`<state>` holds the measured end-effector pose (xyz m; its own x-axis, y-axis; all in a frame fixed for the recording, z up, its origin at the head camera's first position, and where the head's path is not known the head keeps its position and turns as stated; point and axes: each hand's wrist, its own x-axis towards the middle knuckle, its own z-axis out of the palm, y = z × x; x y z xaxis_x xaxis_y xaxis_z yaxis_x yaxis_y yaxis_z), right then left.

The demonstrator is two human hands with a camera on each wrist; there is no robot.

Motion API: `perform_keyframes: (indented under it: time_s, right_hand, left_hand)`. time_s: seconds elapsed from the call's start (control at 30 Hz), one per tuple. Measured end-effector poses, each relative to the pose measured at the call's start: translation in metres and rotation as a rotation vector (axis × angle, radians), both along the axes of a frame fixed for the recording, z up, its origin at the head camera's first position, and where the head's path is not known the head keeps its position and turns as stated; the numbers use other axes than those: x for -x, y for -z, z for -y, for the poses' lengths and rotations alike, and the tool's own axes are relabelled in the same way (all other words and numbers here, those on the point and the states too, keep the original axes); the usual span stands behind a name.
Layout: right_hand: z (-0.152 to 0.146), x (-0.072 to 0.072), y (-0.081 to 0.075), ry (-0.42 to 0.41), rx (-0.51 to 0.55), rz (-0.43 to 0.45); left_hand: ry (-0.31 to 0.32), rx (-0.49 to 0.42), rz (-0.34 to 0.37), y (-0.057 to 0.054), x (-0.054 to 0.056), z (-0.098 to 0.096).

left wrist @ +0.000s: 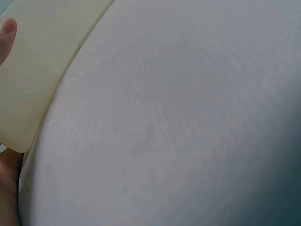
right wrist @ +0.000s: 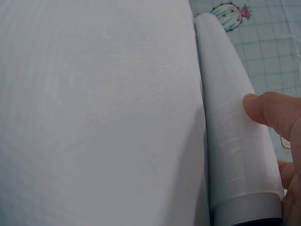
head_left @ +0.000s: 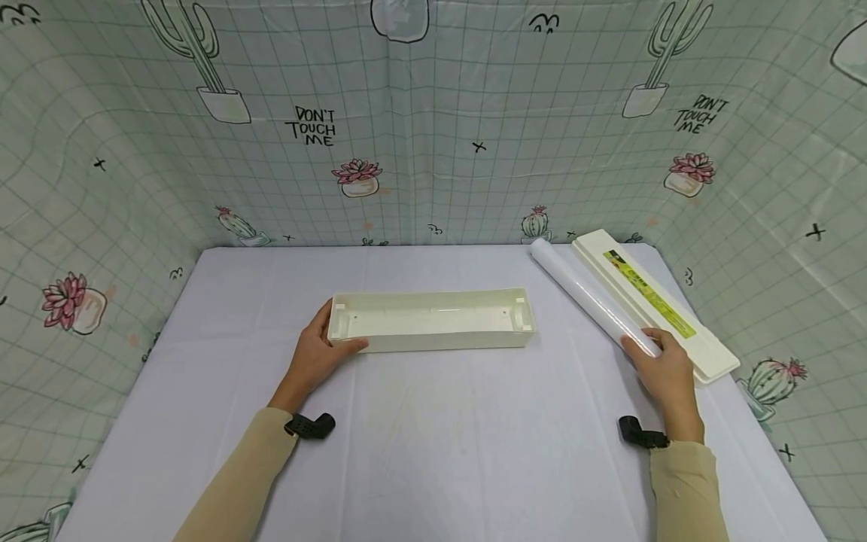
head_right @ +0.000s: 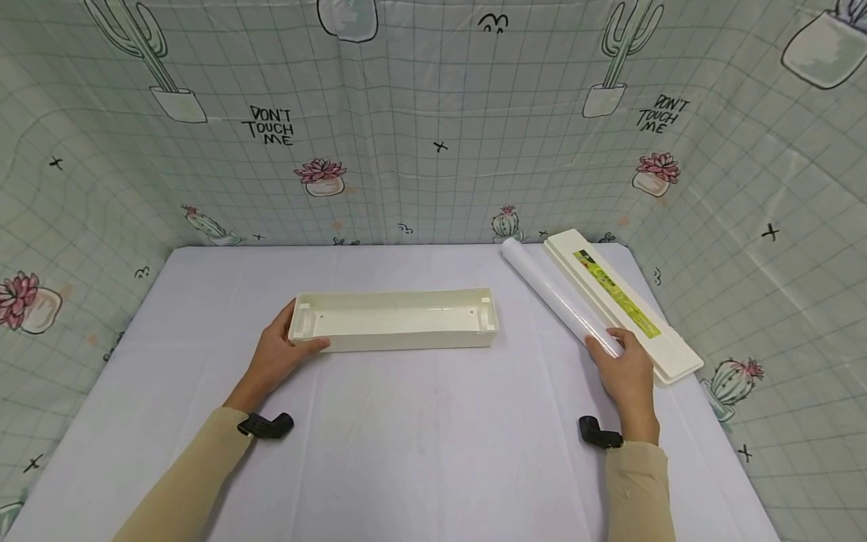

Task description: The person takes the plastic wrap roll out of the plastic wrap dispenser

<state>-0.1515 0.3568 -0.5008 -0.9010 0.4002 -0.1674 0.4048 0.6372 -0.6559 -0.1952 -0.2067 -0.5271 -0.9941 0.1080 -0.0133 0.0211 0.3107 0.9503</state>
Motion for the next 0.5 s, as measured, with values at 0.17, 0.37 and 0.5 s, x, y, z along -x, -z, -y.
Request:
perform_keyframes:
  time_s: [0.17, 0.37, 0.5]
  right_hand:
    - [0.0, -0.0001, 0.0, -0.004, -0.008, -0.016]
    - [0.0005, 0.0004, 0.0006, 0.008, -0.001, -0.014]
    - [0.0, 0.0005, 0.0001, 0.006, -0.005, -0.008]
  left_hand:
    - [0.003, -0.008, -0.005, 0.0007, 0.0003, 0.0001]
    - [0.005, -0.016, -0.001, 0.0009, 0.0005, 0.0002]
    - [0.007, -0.014, 0.002, 0.001, 0.0006, 0.0001]
